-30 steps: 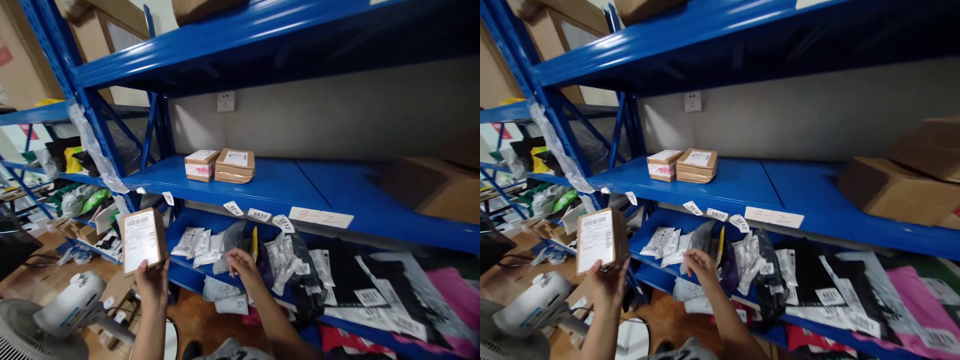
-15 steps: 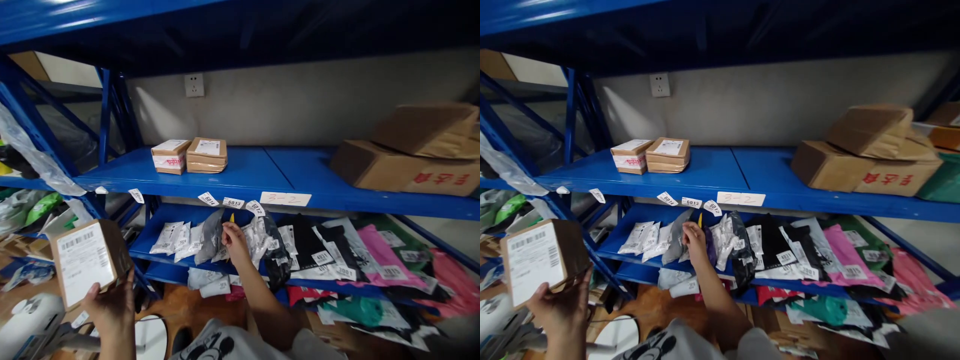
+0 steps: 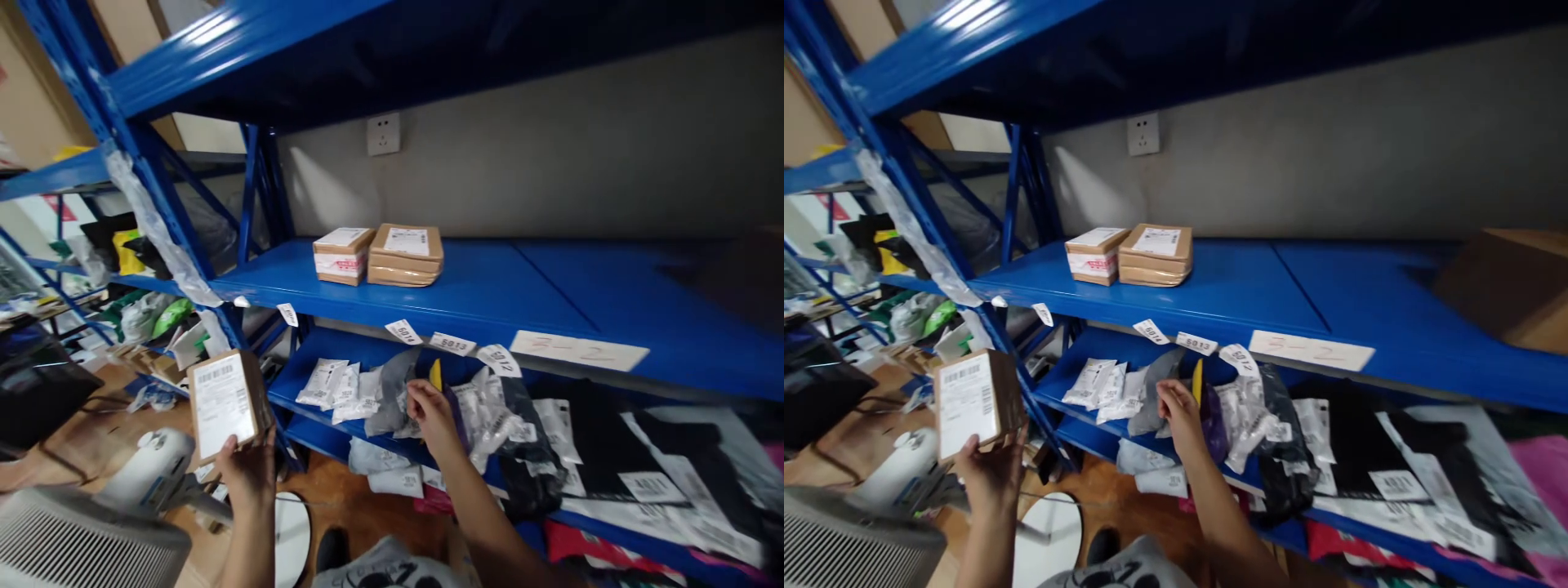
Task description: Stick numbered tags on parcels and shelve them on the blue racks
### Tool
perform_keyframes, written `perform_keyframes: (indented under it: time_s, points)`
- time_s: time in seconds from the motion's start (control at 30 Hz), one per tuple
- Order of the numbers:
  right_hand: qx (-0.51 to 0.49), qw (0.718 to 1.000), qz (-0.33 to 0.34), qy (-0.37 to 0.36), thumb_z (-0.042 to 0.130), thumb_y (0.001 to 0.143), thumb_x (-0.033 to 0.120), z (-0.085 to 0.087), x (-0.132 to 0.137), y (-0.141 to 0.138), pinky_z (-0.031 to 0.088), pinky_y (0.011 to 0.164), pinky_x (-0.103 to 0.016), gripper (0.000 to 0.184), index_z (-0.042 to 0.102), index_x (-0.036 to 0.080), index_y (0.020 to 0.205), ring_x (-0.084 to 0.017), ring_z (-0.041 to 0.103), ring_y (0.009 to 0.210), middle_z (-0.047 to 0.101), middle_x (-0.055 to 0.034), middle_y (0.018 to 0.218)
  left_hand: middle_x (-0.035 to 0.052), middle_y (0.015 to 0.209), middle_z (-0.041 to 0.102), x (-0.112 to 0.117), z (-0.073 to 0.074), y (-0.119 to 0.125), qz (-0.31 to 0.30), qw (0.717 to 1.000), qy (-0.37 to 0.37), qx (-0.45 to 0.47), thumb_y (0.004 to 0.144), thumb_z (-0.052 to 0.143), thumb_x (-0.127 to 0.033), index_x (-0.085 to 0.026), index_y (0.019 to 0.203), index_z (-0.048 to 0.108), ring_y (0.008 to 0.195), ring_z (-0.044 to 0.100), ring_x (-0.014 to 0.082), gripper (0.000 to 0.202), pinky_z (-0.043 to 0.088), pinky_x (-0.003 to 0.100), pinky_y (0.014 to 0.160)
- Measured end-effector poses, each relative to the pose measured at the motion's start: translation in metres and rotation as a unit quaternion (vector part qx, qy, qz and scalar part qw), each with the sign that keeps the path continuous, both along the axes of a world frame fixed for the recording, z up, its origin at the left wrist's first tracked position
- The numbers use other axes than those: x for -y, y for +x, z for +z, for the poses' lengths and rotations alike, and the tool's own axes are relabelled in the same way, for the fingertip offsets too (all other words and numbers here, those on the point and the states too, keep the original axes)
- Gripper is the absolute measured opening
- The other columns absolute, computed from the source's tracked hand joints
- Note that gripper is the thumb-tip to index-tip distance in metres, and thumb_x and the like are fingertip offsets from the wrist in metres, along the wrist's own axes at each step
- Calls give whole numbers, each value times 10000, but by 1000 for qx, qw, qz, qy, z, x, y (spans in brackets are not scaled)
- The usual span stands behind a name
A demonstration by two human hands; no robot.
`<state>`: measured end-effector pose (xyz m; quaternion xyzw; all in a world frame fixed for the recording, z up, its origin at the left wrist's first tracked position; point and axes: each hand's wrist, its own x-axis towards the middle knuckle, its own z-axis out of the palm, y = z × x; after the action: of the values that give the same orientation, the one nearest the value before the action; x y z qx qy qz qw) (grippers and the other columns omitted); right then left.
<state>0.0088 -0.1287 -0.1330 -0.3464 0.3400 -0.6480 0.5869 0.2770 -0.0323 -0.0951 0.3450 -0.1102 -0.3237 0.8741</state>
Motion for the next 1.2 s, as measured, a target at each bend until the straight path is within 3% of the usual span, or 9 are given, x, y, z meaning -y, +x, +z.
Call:
perform_keyframes:
  time_s: [0.33,0.47,0.63,0.8,0.97,1.2]
  points:
    - [-56,995,80,-24,862,614,512,0,24,79,290,452,-197,441,635,169,772,-78,414,457,497,44,506,-15,1336,609,5,-20,35,23,1000,1,-7,624,679,-313,-345,1223,604,1375,460,348,605,468,556,1100]
    - [-63,991,95,-67,872,616,462,15,41,127,377,483,-201,437,648,177,860,-96,502,541,600,10,663,-25,1327,614,15,-25,51,32,999,-3,7,649,665,-321,-358,1233,593,1404,432,343,589,459,563,1109]
    - [-43,989,72,-119,873,636,447,35,60,196,546,680,-239,588,587,220,1096,-162,639,878,659,-52,1025,-4,1300,639,30,-33,64,28,1000,7,-4,638,686,-370,-330,1209,609,1379,462,359,578,481,555,1086]
    - [-47,980,96,-169,728,789,577,56,78,272,569,616,-256,488,613,197,1073,-177,652,841,660,-68,972,-5,1398,590,42,-38,70,32,998,27,-37,536,741,-407,-353,1243,617,1401,428,385,720,585,426,911]
    - [-75,968,42,-234,710,844,468,77,99,324,530,611,-225,465,587,205,1207,-131,624,776,644,-64,1027,-13,1478,525,43,-40,79,38,998,21,-54,550,735,-440,-406,1340,570,1436,371,412,808,592,465,906]
    - [-117,944,-81,-298,753,823,400,75,116,333,514,620,-248,305,623,183,993,-111,596,661,647,-31,884,19,1428,572,42,-52,86,49,996,17,-68,526,743,-480,-385,1333,591,1355,466,406,827,602,433,880]
